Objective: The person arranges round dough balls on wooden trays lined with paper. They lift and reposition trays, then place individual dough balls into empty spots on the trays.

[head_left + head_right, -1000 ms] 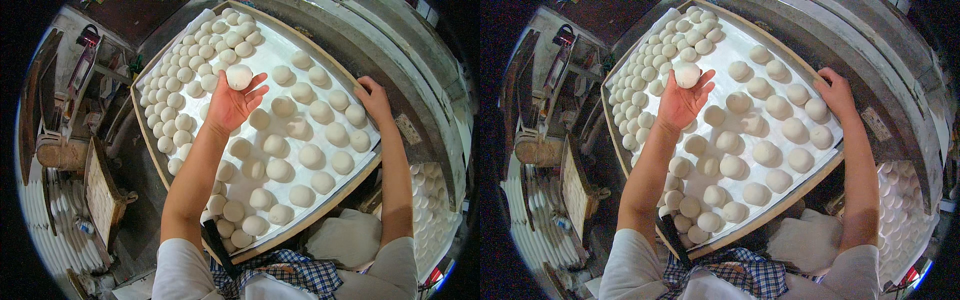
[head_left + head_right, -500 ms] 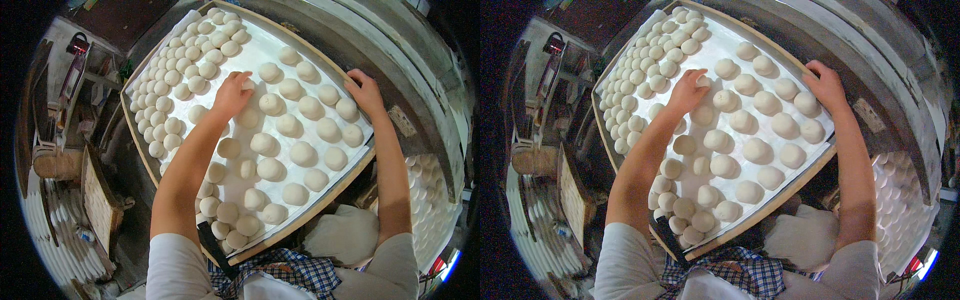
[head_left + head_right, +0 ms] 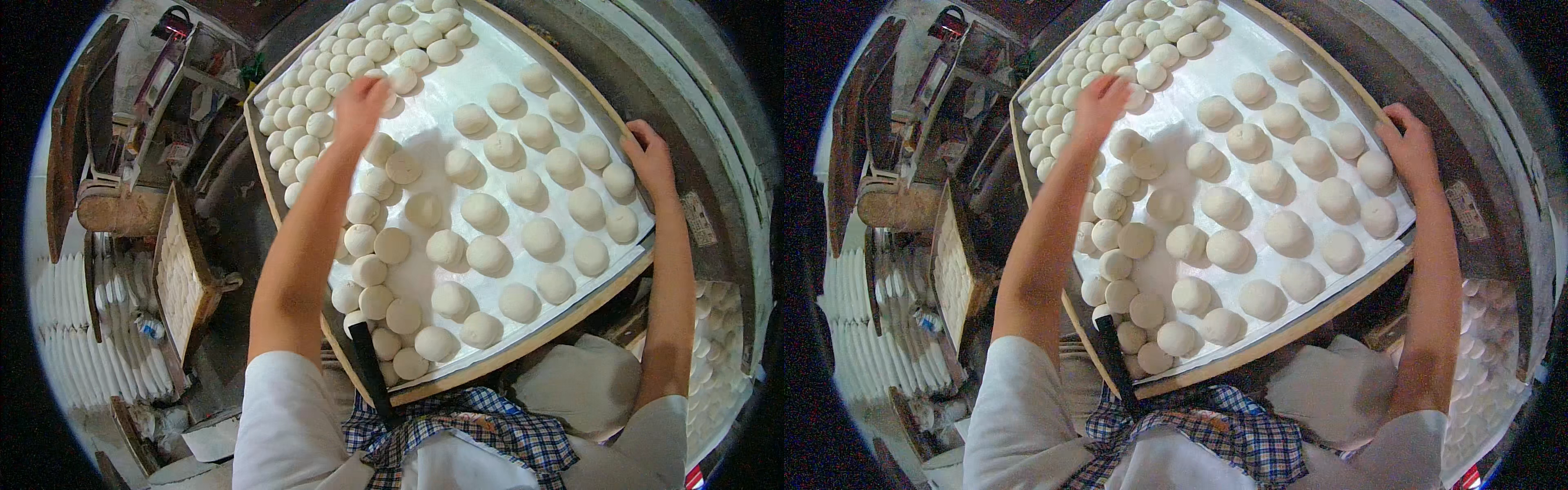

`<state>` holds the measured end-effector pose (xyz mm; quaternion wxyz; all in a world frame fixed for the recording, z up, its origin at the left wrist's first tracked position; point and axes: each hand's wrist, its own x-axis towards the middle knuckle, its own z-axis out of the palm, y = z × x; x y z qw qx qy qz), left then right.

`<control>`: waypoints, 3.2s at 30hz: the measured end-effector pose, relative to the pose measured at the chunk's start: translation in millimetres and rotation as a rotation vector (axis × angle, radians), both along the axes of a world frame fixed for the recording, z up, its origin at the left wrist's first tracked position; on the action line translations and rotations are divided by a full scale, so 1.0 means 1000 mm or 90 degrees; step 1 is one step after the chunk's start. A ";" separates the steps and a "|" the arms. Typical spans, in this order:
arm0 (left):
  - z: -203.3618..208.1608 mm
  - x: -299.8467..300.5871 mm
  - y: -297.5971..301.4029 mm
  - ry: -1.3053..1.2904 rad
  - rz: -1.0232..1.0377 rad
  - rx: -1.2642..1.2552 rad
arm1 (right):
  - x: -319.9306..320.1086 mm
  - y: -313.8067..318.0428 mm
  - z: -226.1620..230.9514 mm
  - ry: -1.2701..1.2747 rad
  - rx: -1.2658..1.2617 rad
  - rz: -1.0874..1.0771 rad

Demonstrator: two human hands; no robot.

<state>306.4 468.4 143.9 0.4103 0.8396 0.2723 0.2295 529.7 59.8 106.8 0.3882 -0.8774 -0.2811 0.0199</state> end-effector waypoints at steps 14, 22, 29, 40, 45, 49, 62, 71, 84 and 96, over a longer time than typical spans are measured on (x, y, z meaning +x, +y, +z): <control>-0.001 -0.055 0.000 -0.171 -0.259 -0.746 | 0.005 0.002 -0.002 -0.011 -0.027 -0.007; 0.015 -0.049 -0.037 -0.294 -0.437 -0.966 | 0.004 -0.001 -0.008 -0.063 -0.020 -0.005; 0.011 -0.029 -0.043 -0.117 -0.197 -0.497 | -0.003 0.004 0.002 -0.024 -0.049 -0.013; -0.043 0.000 -0.042 0.190 -0.281 0.380 | -0.004 0.005 0.005 -0.005 -0.026 -0.006; -0.041 0.007 -0.053 0.305 -0.296 0.390 | 0.001 0.002 -0.001 -0.016 -0.027 -0.019; -0.017 0.012 -0.023 0.251 -0.307 0.267 | 0.003 0.003 -0.001 -0.027 -0.030 0.000; -0.047 -0.069 -0.039 0.037 -0.082 -0.059 | -0.010 0.008 0.008 0.040 -0.032 -0.049; 0.005 0.136 -0.055 0.051 -0.195 0.366 | -0.012 0.002 0.016 0.028 -0.039 -0.056; -0.048 0.225 -0.088 0.097 -0.188 0.399 | -0.013 0.007 0.020 0.008 -0.079 -0.005; -0.035 0.228 0.045 0.230 0.117 0.362 | -0.012 0.014 0.019 0.003 -0.141 -0.028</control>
